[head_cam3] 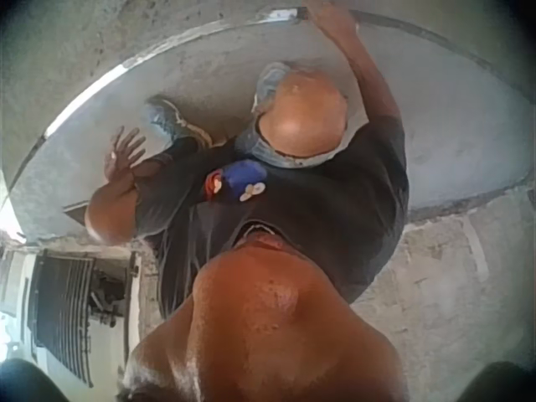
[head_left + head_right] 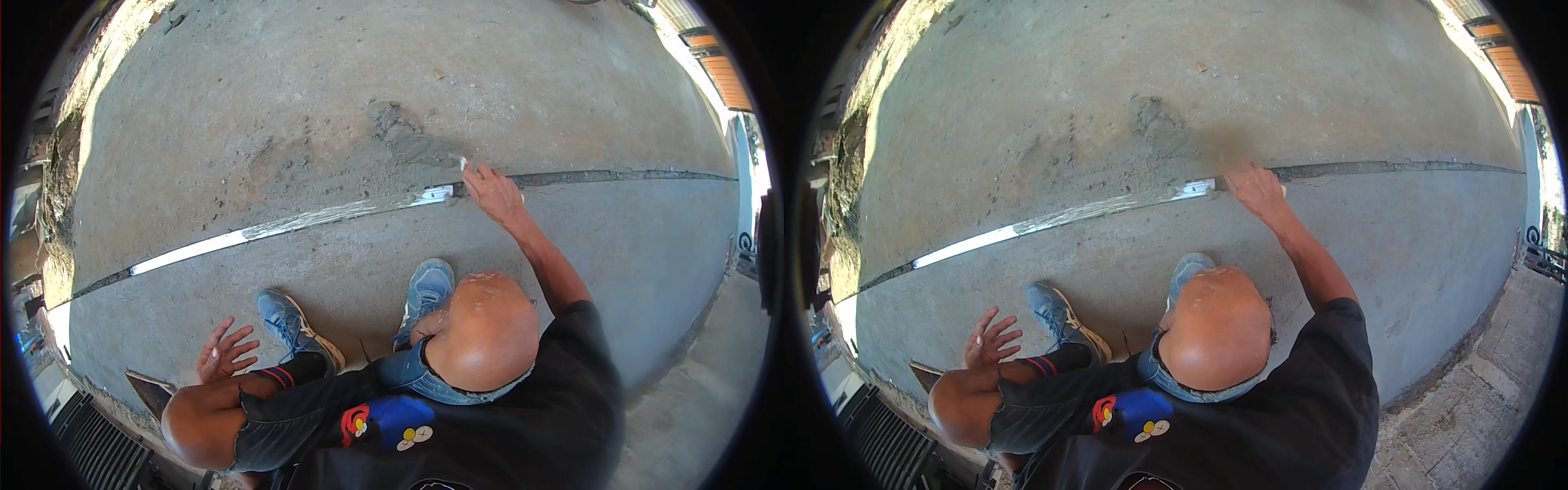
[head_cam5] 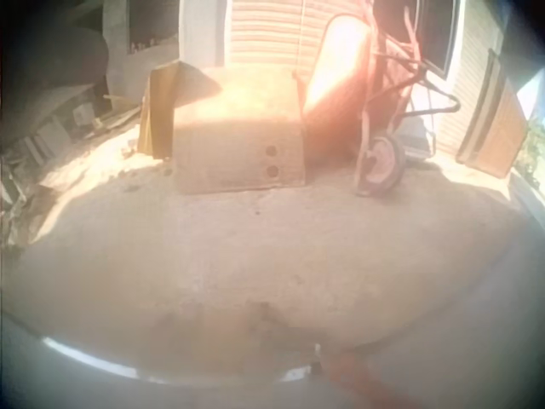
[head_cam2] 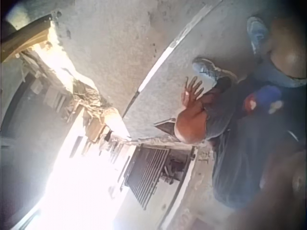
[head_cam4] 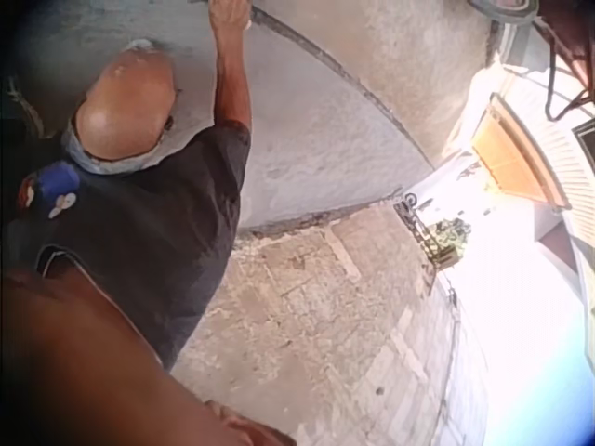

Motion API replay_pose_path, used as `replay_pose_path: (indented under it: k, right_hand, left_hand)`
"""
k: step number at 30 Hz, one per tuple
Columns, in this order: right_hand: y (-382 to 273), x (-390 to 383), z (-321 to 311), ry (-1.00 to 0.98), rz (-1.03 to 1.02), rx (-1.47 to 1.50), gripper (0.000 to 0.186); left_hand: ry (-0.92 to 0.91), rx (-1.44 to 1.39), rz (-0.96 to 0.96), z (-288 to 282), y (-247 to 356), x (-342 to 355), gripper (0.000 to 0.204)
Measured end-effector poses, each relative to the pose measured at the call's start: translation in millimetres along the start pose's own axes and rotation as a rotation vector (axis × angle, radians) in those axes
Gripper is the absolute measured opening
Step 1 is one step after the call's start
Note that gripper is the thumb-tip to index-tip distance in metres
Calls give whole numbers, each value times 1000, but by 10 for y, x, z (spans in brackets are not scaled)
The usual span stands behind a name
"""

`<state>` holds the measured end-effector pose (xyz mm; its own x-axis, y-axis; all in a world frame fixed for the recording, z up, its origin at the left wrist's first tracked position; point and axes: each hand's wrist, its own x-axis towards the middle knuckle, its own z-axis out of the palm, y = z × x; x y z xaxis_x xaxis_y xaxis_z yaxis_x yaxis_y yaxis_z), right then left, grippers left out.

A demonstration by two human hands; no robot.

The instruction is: Applying cement into a narrow gap in a concrete floor using a trowel.

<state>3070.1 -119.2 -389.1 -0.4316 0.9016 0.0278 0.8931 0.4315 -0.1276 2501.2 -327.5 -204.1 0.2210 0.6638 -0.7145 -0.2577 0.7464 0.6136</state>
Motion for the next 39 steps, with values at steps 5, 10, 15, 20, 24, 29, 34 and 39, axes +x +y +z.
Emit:
replay_pose_path:
  k: [5,10,15,20,24,29,34,39]
  right_hand:
    - [-41,393,-22,130,6,76,31]
    - [-747,191,-90,-41,-23,177,39]
    - [-1116,407,71,-7,14,141,43]
    - [-858,403,166,18,19,0,37]
    - [-553,470,70,131,274,4,31]
    - [-1068,490,-2,15,152,922,32]
    - [-1815,879,205,-336,6,1098,32]
    - [-1856,1098,448,-318,229,1067,27]
  left_hand:
    - [85,30,40,-105,-149,-126,87]
    - [-38,-57,-176,-148,-55,40,109]
    - [157,86,-292,13,127,113,97]
    - [119,54,-281,-61,91,230,80]
    - [-3,70,-238,-129,52,172,68]
    - [104,23,-293,-63,111,213,63]
    - [0,-112,-185,-221,16,348,81]
    - [-109,62,81,-306,-136,154,79]
